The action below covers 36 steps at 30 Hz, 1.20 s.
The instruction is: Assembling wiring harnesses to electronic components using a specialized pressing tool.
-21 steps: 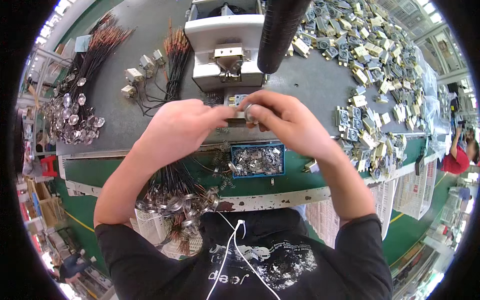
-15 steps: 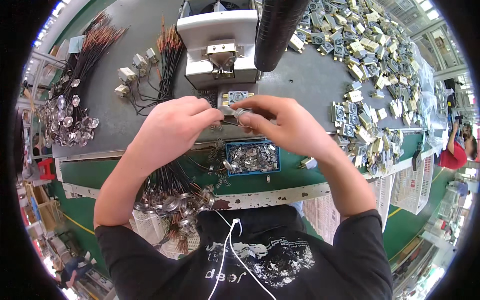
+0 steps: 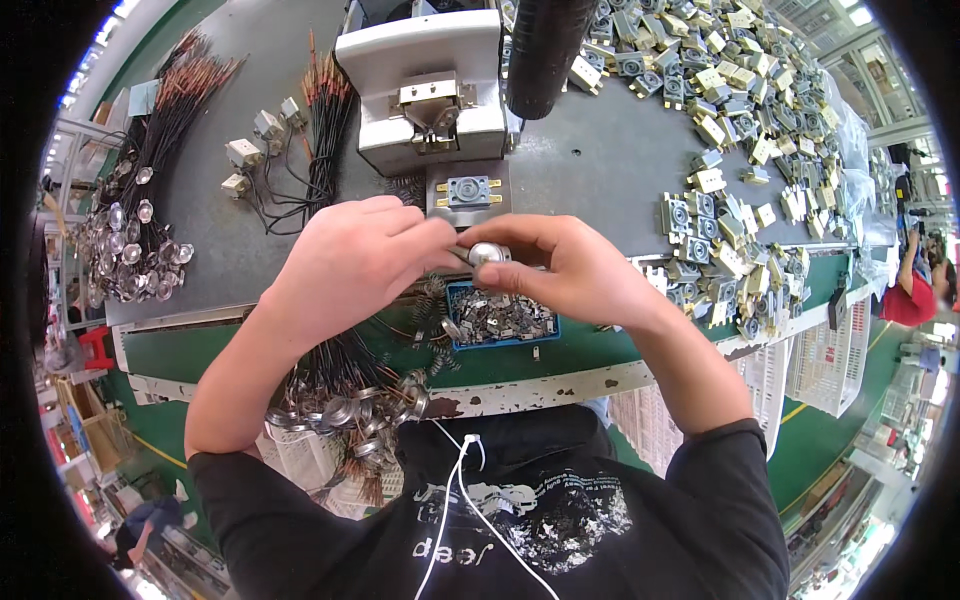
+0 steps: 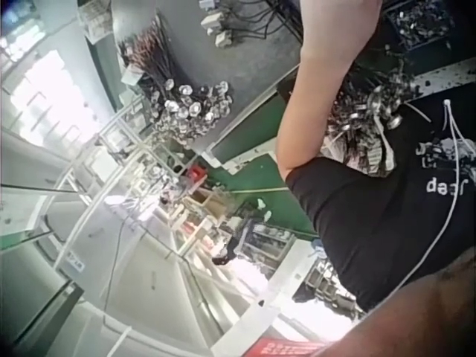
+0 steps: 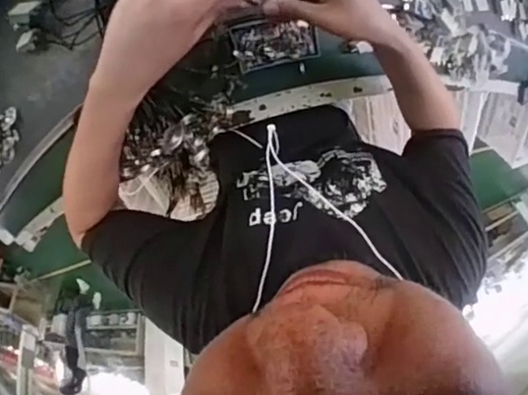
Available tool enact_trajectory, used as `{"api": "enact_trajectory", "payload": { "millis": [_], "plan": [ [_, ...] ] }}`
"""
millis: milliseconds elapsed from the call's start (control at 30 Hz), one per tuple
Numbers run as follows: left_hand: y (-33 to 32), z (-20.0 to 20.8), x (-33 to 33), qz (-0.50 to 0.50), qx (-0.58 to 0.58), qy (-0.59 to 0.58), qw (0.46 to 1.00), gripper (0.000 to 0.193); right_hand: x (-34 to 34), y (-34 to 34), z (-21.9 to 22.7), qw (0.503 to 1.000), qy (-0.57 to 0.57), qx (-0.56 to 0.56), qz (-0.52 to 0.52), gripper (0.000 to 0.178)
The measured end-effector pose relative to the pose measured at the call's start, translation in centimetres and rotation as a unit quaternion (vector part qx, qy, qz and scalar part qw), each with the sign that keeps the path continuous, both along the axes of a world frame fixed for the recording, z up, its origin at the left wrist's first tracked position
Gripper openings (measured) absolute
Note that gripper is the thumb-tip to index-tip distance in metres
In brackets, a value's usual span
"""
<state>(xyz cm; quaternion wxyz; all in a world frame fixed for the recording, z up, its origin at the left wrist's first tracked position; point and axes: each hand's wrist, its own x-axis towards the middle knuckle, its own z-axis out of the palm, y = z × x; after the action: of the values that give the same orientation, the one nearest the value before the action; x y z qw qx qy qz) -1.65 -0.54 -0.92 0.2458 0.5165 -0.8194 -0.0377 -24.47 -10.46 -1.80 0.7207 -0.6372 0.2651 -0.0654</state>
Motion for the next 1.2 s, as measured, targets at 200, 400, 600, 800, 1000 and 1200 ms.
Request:
{"api": "enact_trajectory", "payload": {
  "millis": [200,400,600,800,1000,1200],
  "plan": [
    [0.4,0.7,0.1,-0.021,0.013,-0.011,1.000,0.011,1.0,-1.3,-0.6,0.999,0.019,-0.040,0.003,0.025],
    [0.0,-0.9,-0.3,0.028,0.124,0.193,0.973,0.013,2.0,2.0,-2.0,0.930,-0.199,0.130,-0.280,0.027],
    [0.4,-0.7,0.0,0.002,-0.011,-0.004,1.000,0.017,1.7,-1.3,0.1,0.999,0.012,-0.001,-0.032,0.024],
    [0.2,-0.9,-0.4,-0.016,0.003,-0.034,0.999,0.023,1.4,-1.9,-0.6,0.999,0.021,-0.033,0.012,0.023],
    [0.7,0.9,0.5,-0.026,0.082,0.009,0.996,0.036,-1.1,-1.1,1.5,0.974,0.007,-0.183,-0.132,0.028],
    [-3.0,1.2,1.5,0.056,0.168,0.081,0.981,0.036,-0.5,-1.6,4.7,0.911,-0.159,-0.320,-0.204,0.034]
  ]
}}
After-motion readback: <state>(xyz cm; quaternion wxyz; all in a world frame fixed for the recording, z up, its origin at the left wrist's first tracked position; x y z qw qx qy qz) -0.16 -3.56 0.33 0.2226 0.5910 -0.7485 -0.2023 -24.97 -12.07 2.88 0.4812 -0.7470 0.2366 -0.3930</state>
